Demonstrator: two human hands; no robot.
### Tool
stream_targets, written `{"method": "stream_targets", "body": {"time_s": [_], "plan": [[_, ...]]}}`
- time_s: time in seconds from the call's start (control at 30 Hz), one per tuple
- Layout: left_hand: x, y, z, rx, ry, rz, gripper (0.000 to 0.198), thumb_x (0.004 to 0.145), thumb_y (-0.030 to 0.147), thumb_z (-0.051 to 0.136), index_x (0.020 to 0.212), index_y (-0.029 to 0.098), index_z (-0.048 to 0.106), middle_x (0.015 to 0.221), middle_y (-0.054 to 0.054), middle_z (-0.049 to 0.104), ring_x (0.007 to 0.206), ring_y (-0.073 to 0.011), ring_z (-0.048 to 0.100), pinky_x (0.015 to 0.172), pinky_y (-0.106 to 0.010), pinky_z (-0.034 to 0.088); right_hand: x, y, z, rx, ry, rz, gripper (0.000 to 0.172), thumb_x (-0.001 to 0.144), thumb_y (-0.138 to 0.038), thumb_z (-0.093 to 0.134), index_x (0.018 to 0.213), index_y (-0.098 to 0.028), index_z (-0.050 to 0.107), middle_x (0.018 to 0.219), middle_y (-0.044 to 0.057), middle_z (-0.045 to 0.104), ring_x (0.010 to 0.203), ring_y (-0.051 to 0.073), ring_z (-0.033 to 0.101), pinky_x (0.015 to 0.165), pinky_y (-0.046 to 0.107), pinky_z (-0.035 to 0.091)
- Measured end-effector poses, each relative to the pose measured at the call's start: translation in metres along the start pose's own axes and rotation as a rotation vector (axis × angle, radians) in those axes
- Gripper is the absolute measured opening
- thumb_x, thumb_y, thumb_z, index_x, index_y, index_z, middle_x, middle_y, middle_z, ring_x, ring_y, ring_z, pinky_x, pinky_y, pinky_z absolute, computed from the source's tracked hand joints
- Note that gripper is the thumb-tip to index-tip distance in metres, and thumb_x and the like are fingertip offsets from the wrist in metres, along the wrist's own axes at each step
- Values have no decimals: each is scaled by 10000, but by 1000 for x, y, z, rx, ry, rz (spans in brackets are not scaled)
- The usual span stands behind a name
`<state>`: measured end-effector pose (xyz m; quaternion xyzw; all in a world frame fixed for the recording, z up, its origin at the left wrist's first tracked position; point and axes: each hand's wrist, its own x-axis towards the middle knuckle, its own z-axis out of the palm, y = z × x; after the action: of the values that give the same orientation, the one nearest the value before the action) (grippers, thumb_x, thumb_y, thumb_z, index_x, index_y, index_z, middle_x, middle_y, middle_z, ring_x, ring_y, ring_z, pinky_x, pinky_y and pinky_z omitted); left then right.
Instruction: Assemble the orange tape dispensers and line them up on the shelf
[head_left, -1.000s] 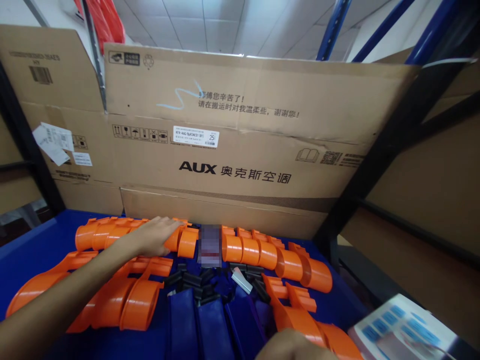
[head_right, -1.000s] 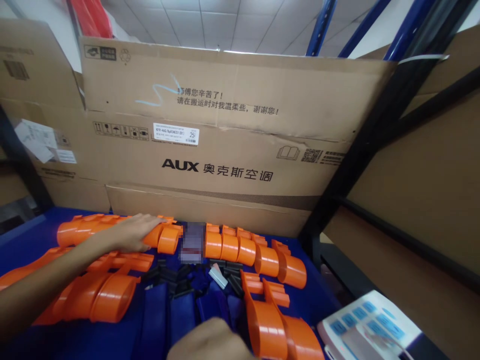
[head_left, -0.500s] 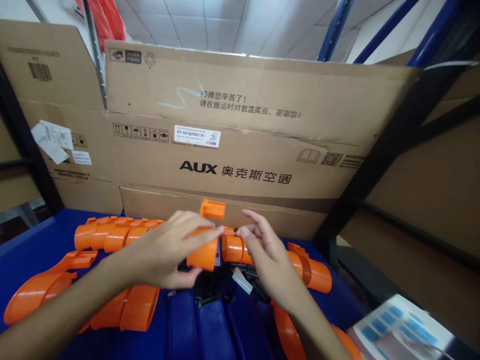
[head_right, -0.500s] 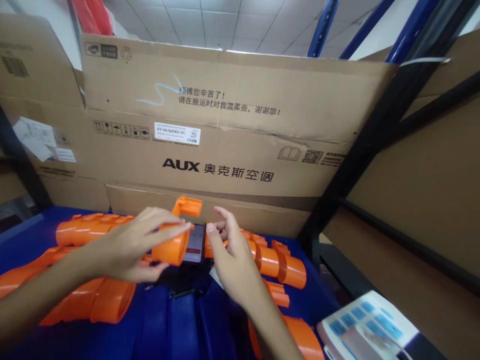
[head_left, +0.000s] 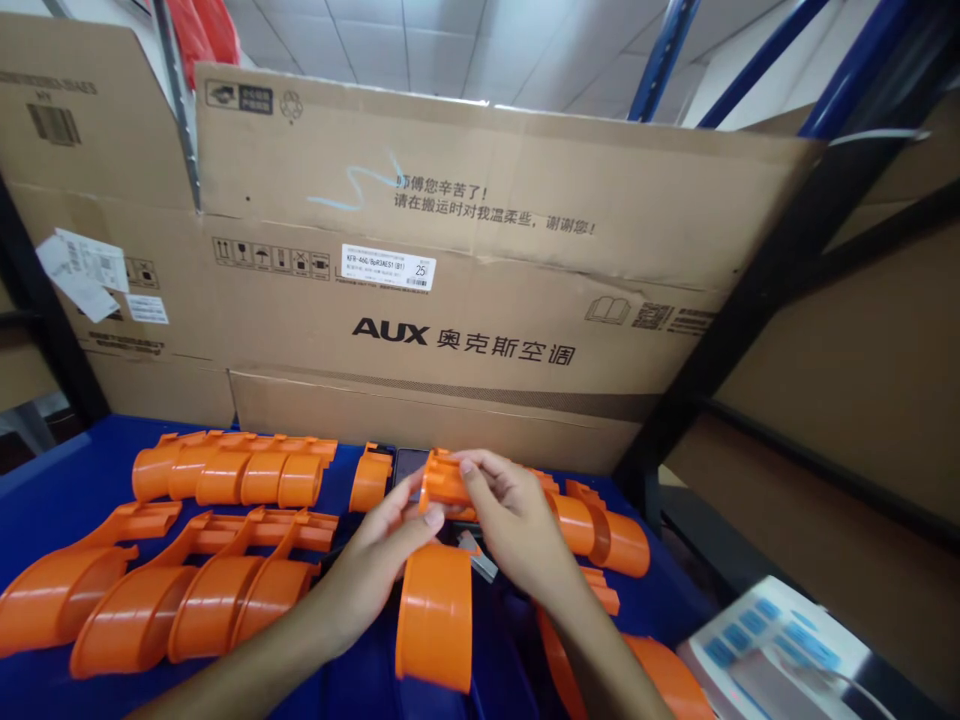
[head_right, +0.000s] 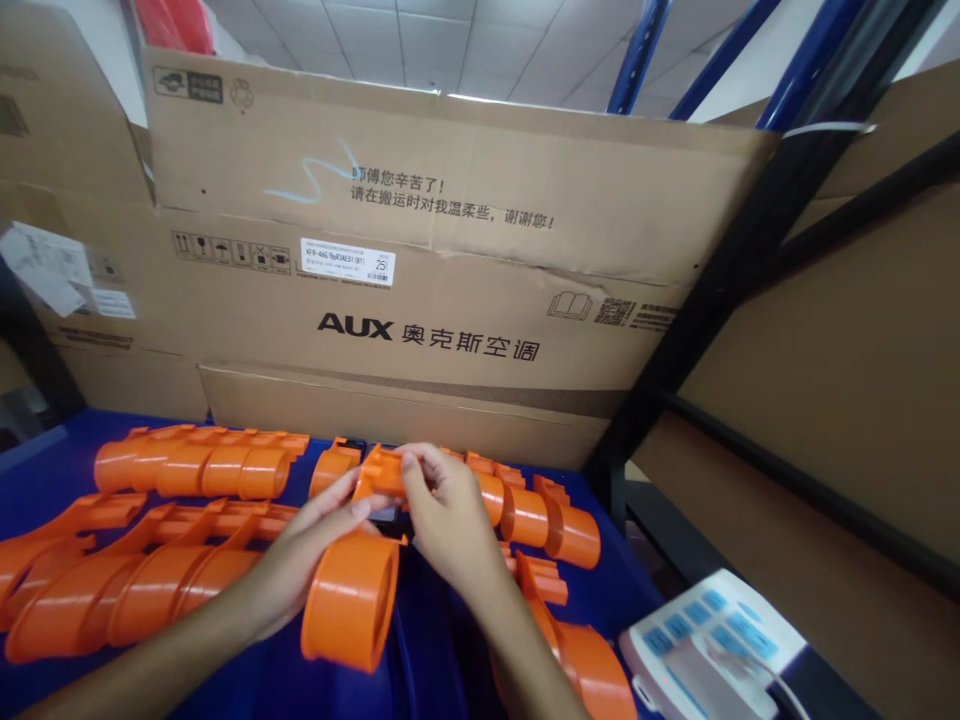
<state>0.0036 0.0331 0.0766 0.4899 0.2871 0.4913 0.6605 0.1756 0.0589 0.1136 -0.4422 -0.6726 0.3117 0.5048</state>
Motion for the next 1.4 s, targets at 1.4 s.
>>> {"method": "stream_targets", "body": {"time_s": [1.4], "plan": [[-17,-32,-30,25,252,42,757,837,436,731,1498,268,402,728,-5,702,658,-185,608,652,-277,473,-27,13,-28,-901,-15,-143,95,848,-190,575,767,-213,619,836,84,654,824,282,591,720,401,415]]}}
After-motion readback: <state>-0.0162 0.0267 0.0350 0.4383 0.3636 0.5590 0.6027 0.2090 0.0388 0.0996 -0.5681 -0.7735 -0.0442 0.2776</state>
